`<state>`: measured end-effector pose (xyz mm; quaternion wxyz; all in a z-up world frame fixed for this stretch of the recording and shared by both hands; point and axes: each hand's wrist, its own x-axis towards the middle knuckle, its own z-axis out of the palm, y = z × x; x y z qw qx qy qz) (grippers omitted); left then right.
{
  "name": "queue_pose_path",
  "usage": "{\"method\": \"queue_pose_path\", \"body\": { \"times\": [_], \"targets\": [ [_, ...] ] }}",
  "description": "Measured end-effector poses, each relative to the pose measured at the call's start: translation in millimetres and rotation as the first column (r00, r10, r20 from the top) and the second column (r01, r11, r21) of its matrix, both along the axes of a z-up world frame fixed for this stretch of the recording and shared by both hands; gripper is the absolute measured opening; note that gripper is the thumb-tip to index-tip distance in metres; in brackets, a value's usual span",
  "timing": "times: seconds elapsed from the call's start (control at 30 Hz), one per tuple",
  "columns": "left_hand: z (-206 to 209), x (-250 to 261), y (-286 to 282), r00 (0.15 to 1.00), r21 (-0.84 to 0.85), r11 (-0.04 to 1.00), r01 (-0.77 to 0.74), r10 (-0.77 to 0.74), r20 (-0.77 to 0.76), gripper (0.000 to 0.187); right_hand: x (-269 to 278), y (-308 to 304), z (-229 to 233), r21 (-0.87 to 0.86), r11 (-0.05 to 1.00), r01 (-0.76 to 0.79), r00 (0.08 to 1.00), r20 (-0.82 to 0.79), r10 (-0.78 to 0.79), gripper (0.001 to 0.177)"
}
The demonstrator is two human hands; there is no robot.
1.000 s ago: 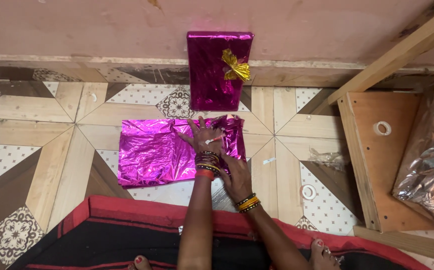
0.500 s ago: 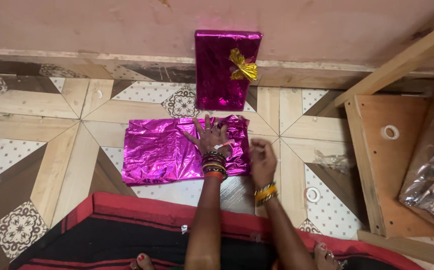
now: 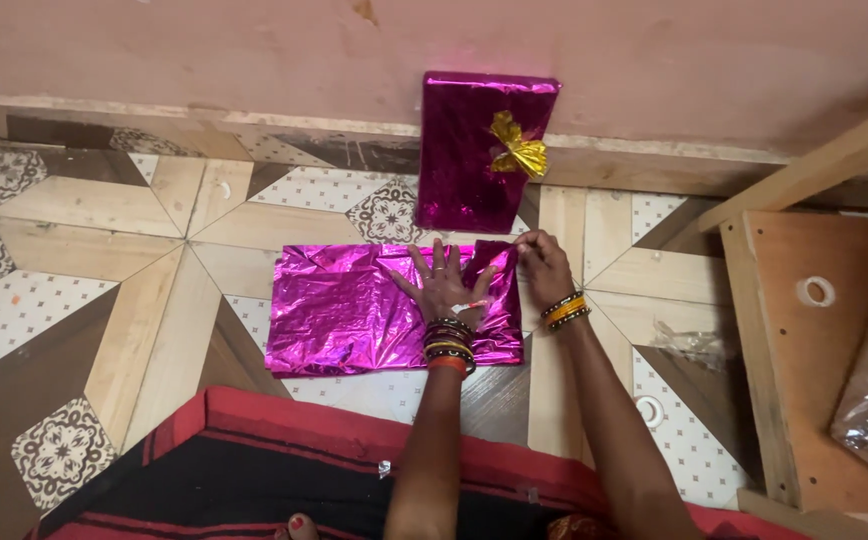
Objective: The person wraps a rectangular object with pink metallic paper, folding the sides and securing them with clear tape. The person smooths the paper and tapes the edges to complete the wrapping.
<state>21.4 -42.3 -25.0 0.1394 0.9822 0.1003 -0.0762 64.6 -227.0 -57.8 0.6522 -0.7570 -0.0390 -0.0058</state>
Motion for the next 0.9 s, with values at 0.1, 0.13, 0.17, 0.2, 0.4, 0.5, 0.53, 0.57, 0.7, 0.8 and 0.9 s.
{"method": "queue_pose_path", "body": {
  "times": [0.1,0.13,0.17,0.2,0.4,0.5,0.53,0.57,0.7,0.8,0.9],
  "targets": [
    [5,-2,2,1.0,-0.045,0.999,0.007,-0.007,0.001,0.09,16,2,-3,-0.096,0.995,-0.018,1.0,-0.005,0.018,0.009],
    [6,-3,2,1.0,-0.078,0.997,0.002,-0.001,0.018,0.084,21,2,-4,-0.12,0.993,-0.02,0.999,-0.044,0.015,0.009],
    [5,-3,2,0.999,-0.111,0.994,-0.002,0.006,0.035,0.078,26,3,-4,-0.144,0.989,-0.024,0.996,-0.083,0.012,0.01],
    [4,-1,3,0.999,-0.081,0.996,0.036,-0.039,-0.035,0.073,30,3,-5,-0.213,0.976,-0.046,0.999,0.007,0.049,0.009],
    [-32,9,3,0.999,-0.084,0.996,0.014,-0.017,-0.035,0.06,34,13,-14,-0.274,0.962,0.002,0.981,0.189,0.052,0.006],
    [-45,11,1,0.997,-0.029,0.999,0.026,-0.024,0.069,0.06,27,22,-10,-0.287,0.95,0.123,0.98,0.184,-0.072,0.009],
    [-44,12,2,0.997,-0.018,1.0,0.023,-0.022,0.073,0.061,25,25,-7,-0.308,0.939,0.152,0.971,0.222,-0.084,0.009],
    [-42,12,3,0.997,-0.007,1.0,0.02,-0.02,0.076,0.061,23,27,-3,-0.328,0.927,0.181,0.961,0.26,-0.096,0.01],
    [-25,7,5,0.993,-0.07,0.997,0.046,-0.053,-0.101,0.061,6,28,14,-0.186,0.926,0.329,0.92,0.283,-0.27,0.012],
    [-23,6,5,0.962,-0.038,0.993,0.109,-0.115,-0.248,0.07,-26,27,21,-0.129,0.894,0.429,0.895,0.196,-0.401,0.012],
    [-42,8,6,0.999,-0.046,0.998,0.043,-0.044,-0.015,0.048,-60,37,21,-0.409,0.857,0.314,0.945,0.223,-0.24,0.023]
  ]
}}
